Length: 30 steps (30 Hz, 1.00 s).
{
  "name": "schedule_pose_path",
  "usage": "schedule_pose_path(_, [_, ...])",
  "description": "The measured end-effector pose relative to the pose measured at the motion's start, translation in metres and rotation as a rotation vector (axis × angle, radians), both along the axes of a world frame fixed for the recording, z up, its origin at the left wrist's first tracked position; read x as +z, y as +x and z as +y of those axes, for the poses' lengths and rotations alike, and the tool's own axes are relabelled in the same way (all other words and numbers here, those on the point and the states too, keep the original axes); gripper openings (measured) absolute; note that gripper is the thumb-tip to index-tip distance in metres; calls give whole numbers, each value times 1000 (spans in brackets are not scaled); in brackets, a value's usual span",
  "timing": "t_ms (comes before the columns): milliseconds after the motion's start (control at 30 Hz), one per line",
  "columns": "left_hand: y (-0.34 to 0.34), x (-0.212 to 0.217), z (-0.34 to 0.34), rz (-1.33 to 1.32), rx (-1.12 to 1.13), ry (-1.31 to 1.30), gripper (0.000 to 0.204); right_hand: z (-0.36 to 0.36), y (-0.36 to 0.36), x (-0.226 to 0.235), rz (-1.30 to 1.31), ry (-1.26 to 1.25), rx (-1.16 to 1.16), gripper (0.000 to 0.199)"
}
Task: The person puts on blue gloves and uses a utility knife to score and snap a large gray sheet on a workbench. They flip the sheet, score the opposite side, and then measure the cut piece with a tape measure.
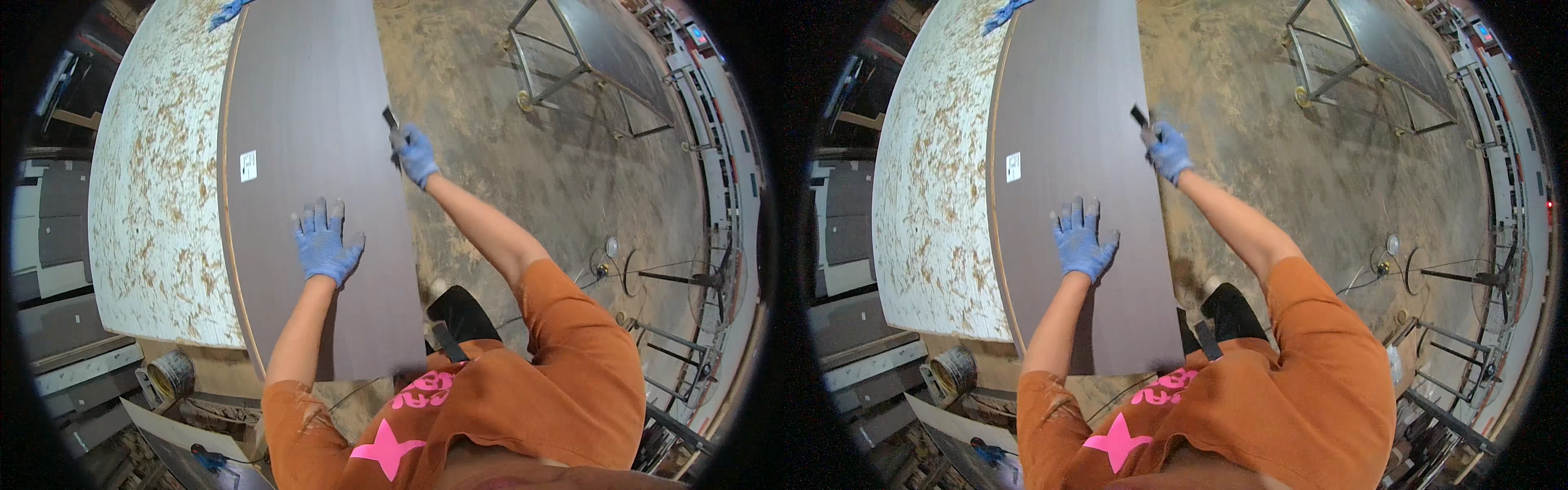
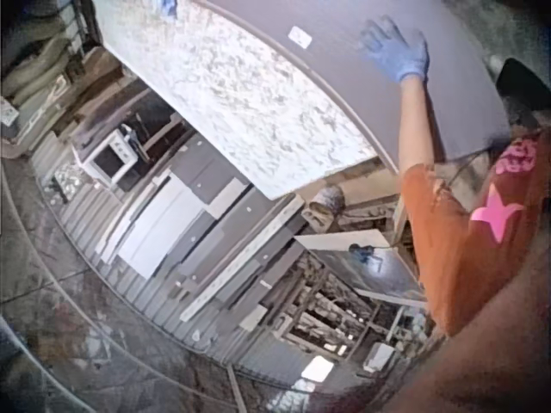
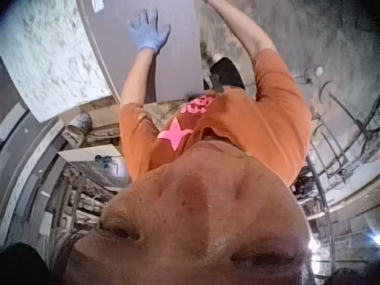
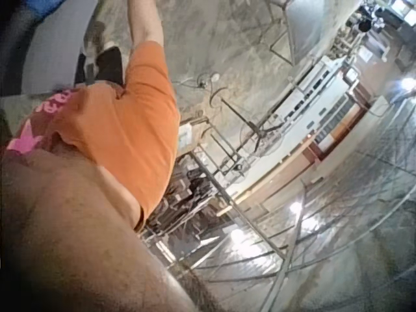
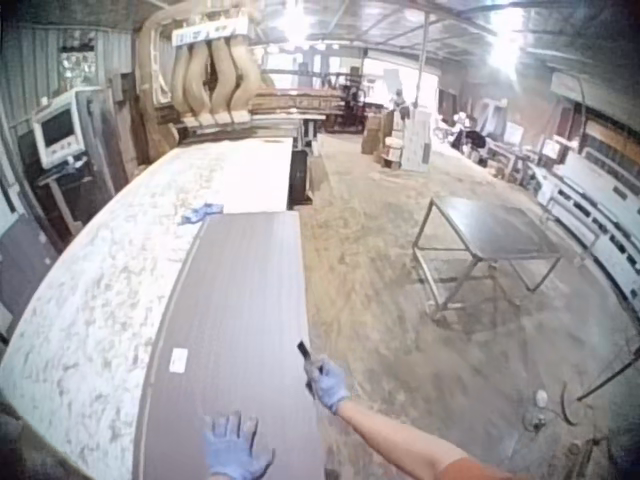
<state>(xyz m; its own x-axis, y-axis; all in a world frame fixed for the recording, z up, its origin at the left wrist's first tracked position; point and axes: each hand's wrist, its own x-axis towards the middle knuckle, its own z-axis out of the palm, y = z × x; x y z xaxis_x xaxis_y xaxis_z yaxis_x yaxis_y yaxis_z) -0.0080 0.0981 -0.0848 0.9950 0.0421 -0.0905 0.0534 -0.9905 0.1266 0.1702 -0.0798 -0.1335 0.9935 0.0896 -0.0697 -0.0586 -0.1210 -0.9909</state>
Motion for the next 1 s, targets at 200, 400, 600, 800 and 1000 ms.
schedule_pose_path(200, [128,-26,-3,-53,439,55,60,-32,-82,-34,-111,88,283,15])
schedule_pose_path(400, [165,-36,-4,-73,558,134,58,-22,-24,-21,-229,-108,356,26])
schedule_pose_path(600, [165,-22,0,-90,489,94,64,12,140,-27,-318,71,419,29])
schedule_pose_path(800, [178,-9,0,-21,462,-18,70,64,374,-10,3,354,256,21])
schedule_pose_path(1000, [275,-6,54,107,521,-59,72,92,571,-8,-134,86,215,30])
